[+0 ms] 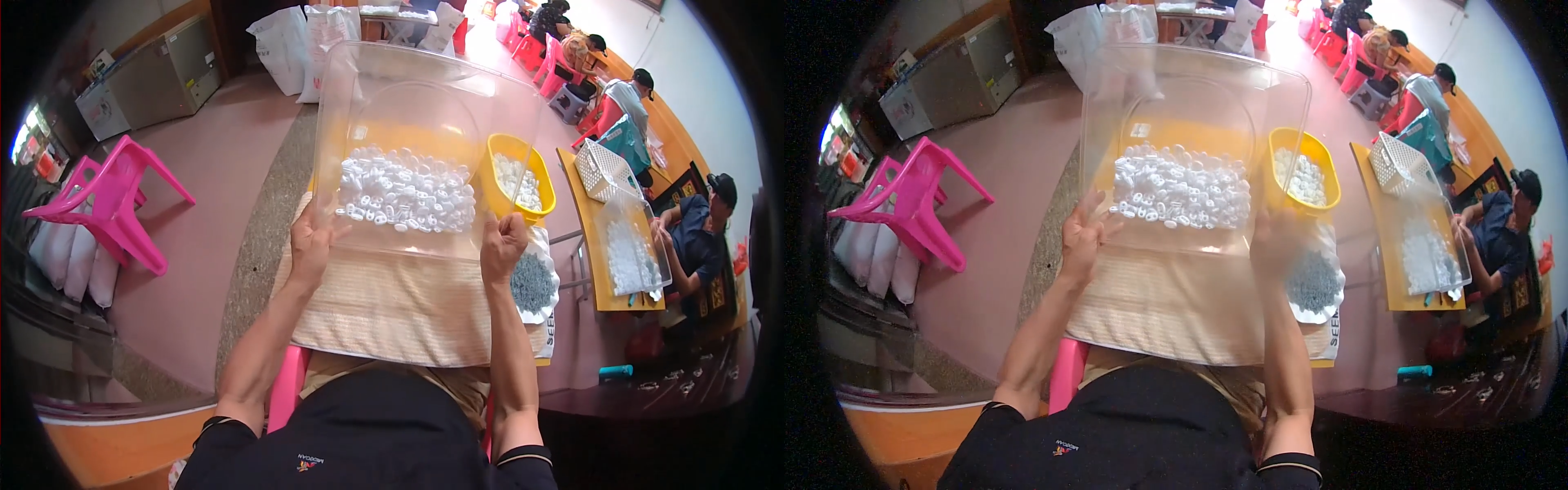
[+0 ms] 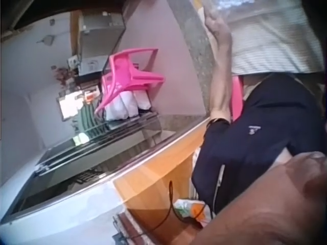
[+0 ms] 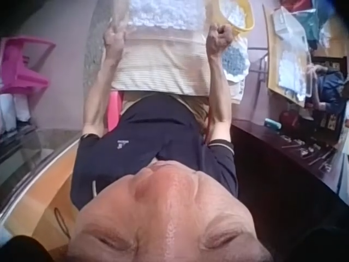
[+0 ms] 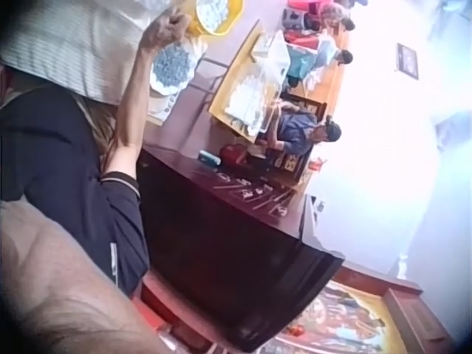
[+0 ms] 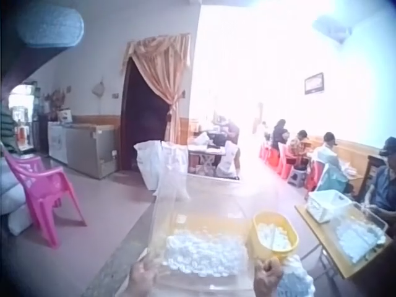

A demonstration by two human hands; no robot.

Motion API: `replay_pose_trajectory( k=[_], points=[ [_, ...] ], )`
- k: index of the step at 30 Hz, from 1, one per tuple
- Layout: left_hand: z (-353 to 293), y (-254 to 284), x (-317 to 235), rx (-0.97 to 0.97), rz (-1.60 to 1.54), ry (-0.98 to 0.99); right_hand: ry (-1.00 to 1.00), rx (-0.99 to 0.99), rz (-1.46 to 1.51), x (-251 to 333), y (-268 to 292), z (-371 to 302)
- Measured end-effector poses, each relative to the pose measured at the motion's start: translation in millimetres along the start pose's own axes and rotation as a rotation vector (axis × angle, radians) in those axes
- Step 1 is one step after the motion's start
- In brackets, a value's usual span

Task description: Manual assembly of small white plastic components by inserting tiny grey pieces into them.

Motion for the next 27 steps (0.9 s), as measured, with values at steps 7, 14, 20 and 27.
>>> replay_pose_trajectory(
  k=[7,14,20,27],
  points=[
    [4,-8,5,-0.191,-0.208,0.054,-0.026,-0.071,0.063,9,-5,10],
    [1,-5,15,-0.348,-0.502,0.071,0.041,-0.166,0.046,24,-2,7],
    [-1,-16,21,-0.311,-0.615,0.107,-0.064,-0.054,0.043,43,-1,26],
    [6,-11,37,-0.392,-0.683,0.141,0.539,0.042,-0.349,119,-16,30]
  ],
)
Point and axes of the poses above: each hand's wrist, its own z-axis towards the middle knuckle, its own y-axis out of the back of the hand, x = y × z, the point moved 3 cm from there along z, towards the middle knuckle, and after that the axes turned 6 degrees about -z, right-handed, at the moved point
